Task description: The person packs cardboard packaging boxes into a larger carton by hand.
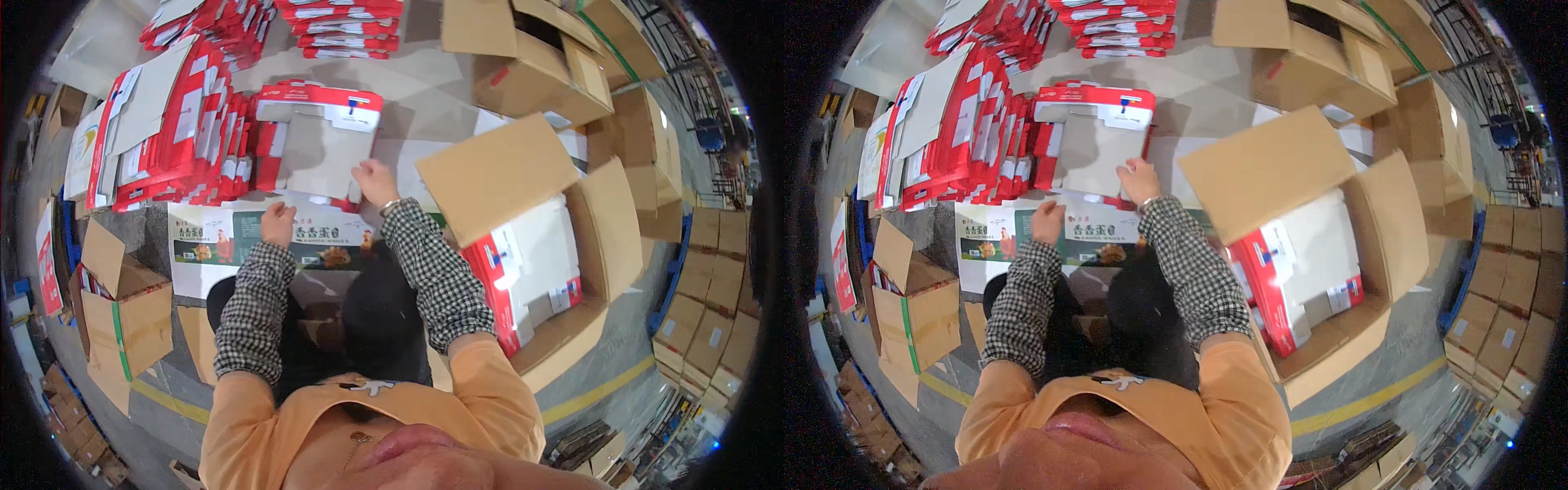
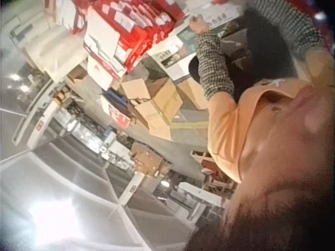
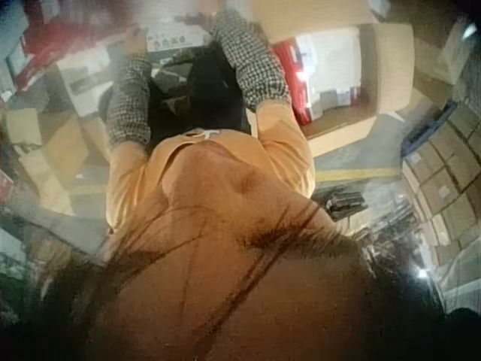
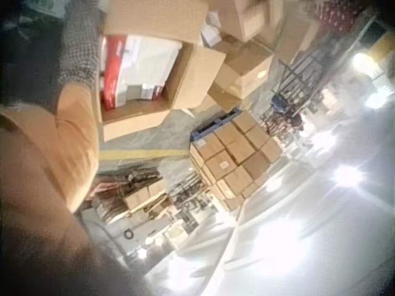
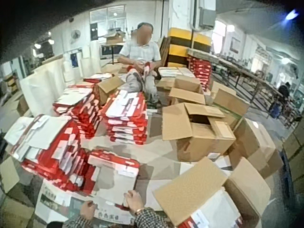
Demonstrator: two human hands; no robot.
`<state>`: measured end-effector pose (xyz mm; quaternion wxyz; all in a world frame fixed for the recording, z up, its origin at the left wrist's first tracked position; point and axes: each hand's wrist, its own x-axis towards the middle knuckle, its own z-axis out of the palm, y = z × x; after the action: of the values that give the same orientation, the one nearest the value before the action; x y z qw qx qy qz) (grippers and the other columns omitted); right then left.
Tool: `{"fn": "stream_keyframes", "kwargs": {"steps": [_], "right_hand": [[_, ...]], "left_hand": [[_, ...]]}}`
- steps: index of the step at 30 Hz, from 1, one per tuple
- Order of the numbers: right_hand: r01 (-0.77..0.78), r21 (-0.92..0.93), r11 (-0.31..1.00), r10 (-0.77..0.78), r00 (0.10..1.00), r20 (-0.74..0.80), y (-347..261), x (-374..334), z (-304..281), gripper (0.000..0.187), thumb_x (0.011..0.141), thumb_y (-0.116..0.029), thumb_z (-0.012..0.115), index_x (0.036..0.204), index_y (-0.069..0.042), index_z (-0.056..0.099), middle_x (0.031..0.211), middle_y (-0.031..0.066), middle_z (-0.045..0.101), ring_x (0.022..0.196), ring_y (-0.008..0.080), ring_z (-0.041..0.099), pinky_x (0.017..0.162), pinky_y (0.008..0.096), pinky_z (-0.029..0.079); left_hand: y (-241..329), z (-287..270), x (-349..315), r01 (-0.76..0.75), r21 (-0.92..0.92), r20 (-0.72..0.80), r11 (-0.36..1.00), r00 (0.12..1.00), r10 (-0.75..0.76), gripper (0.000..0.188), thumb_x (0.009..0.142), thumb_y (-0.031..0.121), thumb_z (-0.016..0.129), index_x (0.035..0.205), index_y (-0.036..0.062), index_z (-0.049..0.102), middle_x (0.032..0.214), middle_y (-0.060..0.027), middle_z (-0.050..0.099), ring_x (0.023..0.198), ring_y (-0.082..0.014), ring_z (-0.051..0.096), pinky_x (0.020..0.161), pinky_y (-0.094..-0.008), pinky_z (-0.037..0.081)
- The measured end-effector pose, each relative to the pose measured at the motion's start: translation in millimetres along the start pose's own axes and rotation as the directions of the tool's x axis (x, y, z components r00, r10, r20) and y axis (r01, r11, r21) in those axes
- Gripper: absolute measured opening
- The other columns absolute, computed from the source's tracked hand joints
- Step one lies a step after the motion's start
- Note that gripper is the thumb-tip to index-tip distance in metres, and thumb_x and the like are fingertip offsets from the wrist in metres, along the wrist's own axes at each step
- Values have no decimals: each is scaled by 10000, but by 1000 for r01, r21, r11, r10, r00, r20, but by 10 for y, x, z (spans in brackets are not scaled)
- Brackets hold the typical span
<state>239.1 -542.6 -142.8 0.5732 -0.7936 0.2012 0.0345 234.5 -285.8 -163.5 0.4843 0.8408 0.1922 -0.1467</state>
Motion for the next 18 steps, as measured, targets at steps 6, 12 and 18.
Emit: {"fn": "stream_keyframes", "kwargs": {"steps": [6,12,18], "right_hand": [[-84,-216,973,126,973,191,386,46,307,430,787,-310,638,1064,17,612,1040,224,630,982,356,595,867,421,463],[290,-605,742,-232,957,175,-41,-124,700,577,720,-251,687,1221,-18,518,1249,246,500,1165,387,471,1002,463,362],[407,-779,476,-510,850,132,-291,298,525,405,765,-118,585,1154,-18,529,1189,182,541,1157,336,494,962,519,376]], "left_hand": [[271,378,773,83,394,-36,916,997,-75,748,736,380,701,1321,-6,439,1280,-226,522,1207,-335,496,1025,-394,376],[132,190,1546,245,536,55,808,945,-323,852,721,494,656,1373,23,374,1351,-206,468,1263,-336,438,1062,-417,323],[876,193,1250,212,-90,527,973,839,-134,576,800,366,660,1234,9,536,1107,-119,629,1069,-227,563,876,-356,442]]}}
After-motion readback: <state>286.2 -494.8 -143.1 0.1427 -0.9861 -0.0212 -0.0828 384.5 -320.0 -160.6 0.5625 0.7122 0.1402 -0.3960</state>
